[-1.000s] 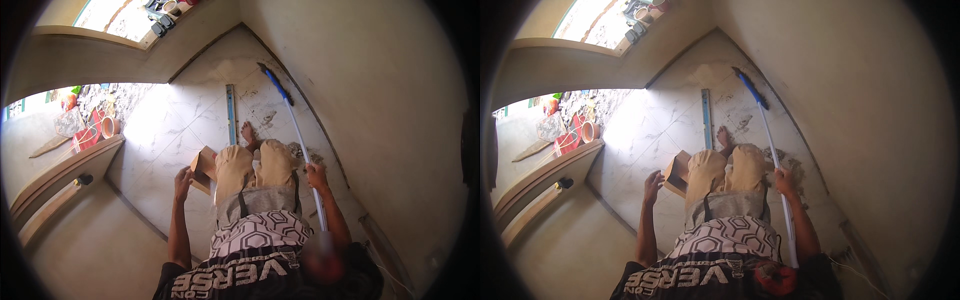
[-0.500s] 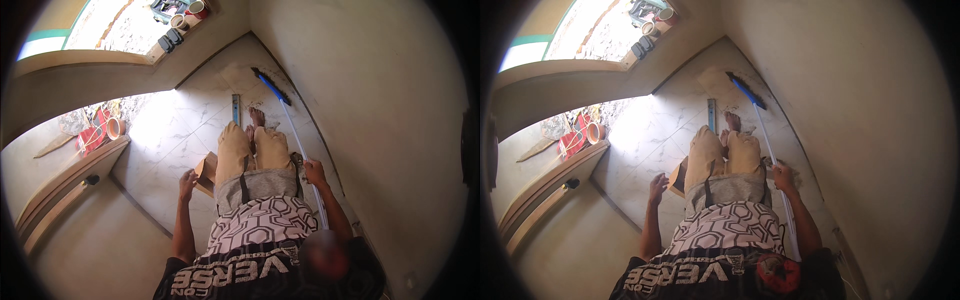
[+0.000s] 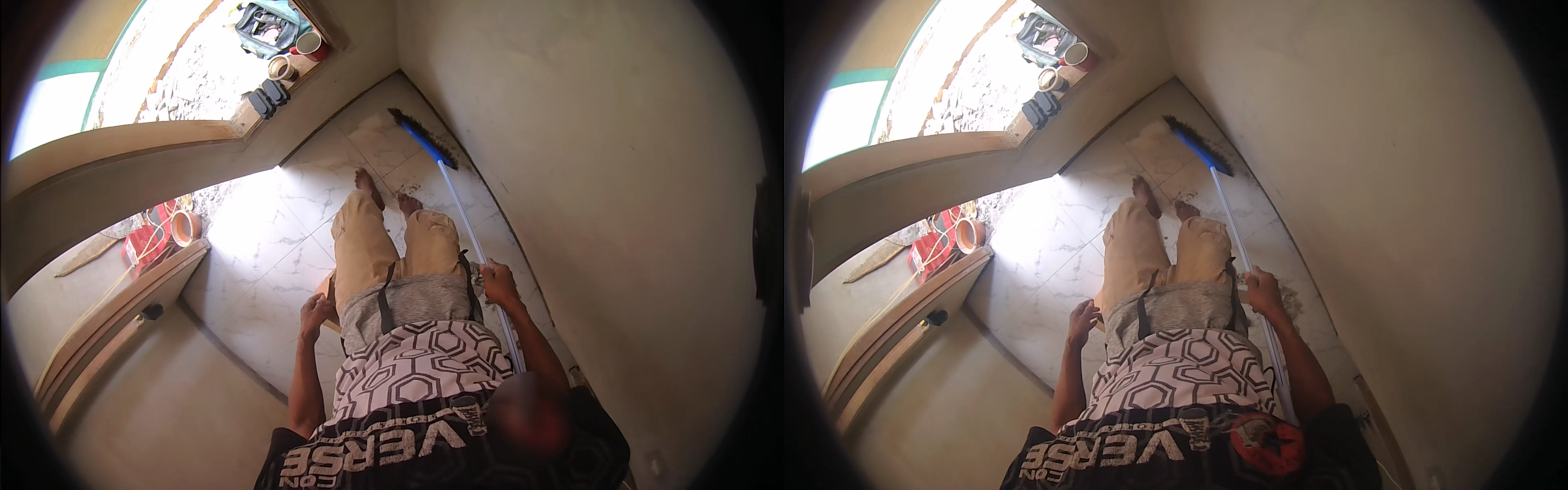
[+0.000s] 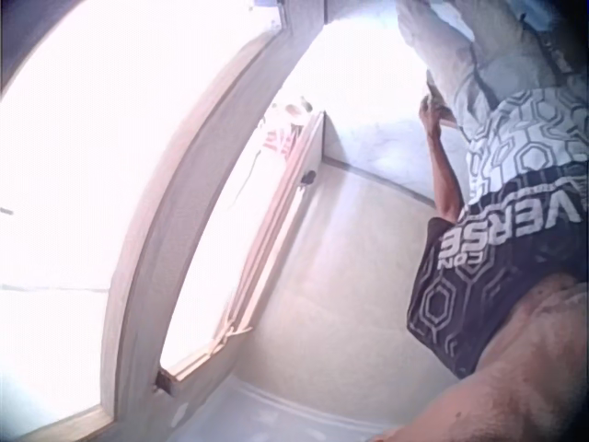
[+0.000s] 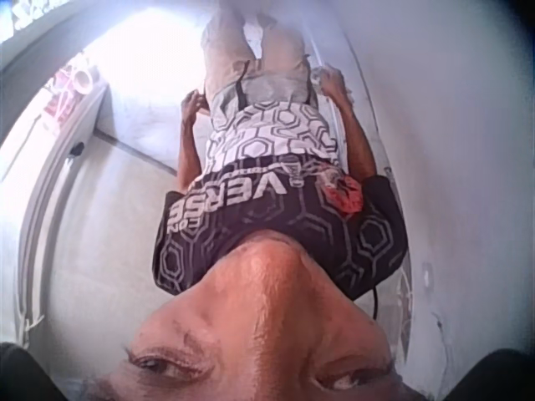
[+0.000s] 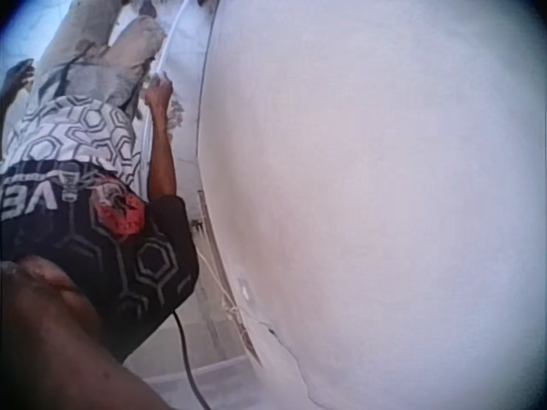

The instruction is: The person kneels on a tiled floor, uses a chisel to remove debris from the edge of a tile, and sweeps the area with a broom. They then pick up a bucket and trowel and walk outside.

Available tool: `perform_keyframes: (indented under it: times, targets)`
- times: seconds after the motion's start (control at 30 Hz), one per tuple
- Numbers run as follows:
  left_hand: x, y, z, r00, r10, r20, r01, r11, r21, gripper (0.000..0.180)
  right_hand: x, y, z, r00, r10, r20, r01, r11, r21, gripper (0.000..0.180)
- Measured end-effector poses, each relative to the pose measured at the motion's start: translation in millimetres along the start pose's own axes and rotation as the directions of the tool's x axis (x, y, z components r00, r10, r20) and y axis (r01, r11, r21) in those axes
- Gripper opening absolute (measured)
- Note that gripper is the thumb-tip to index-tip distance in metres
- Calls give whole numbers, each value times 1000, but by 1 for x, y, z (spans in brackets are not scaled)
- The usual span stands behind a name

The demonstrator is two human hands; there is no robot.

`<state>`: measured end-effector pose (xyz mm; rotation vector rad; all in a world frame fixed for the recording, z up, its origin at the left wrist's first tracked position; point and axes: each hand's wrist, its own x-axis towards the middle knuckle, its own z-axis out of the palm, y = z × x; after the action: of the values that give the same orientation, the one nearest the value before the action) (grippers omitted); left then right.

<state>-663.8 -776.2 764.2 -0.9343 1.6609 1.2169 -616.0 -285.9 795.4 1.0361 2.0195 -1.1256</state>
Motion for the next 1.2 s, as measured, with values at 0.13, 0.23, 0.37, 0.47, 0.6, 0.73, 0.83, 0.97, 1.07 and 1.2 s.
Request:
perform_keyframes:
  times: [0.13,0.23,0.37,0.47,0.6,0.73,0.83,0.97,1.07,1.2]
  targets:
    - [-6,33,-13,994,66,-89,-61,997,57,52,42,-1,8,997,-78,16,78,997,-15,44]
    - [-15,44,-30,989,73,-132,-59,992,111,55,81,-16,23,992,-121,-22,121,993,-5,48]
    - [-32,34,-57,983,11,-183,5,996,88,53,134,-62,52,996,-63,-60,63,998,3,44]
    - [-48,19,-78,979,-57,-196,73,995,73,54,176,-100,87,982,-132,-135,121,989,-90,35]
    - [-47,9,-117,968,-172,-183,185,981,57,55,222,-122,162,994,-40,-100,32,997,-72,33]
    - [-1,30,-183,980,-175,-94,186,974,130,53,198,-126,232,897,-373,-238,323,920,-222,34]
    - [37,59,-253,990,-117,-73,131,965,227,53,115,-129,240,990,-130,-47,132,990,41,31]
    - [67,95,-342,997,-23,-72,43,957,286,52,39,-149,246,980,83,-184,-66,993,97,23]
    - [74,108,-394,997,-16,-77,41,941,336,51,66,-160,259,917,104,-385,-75,993,90,26]
    - [89,110,-445,992,-102,-69,121,910,396,47,109,-173,302,907,290,-305,-208,939,273,28]
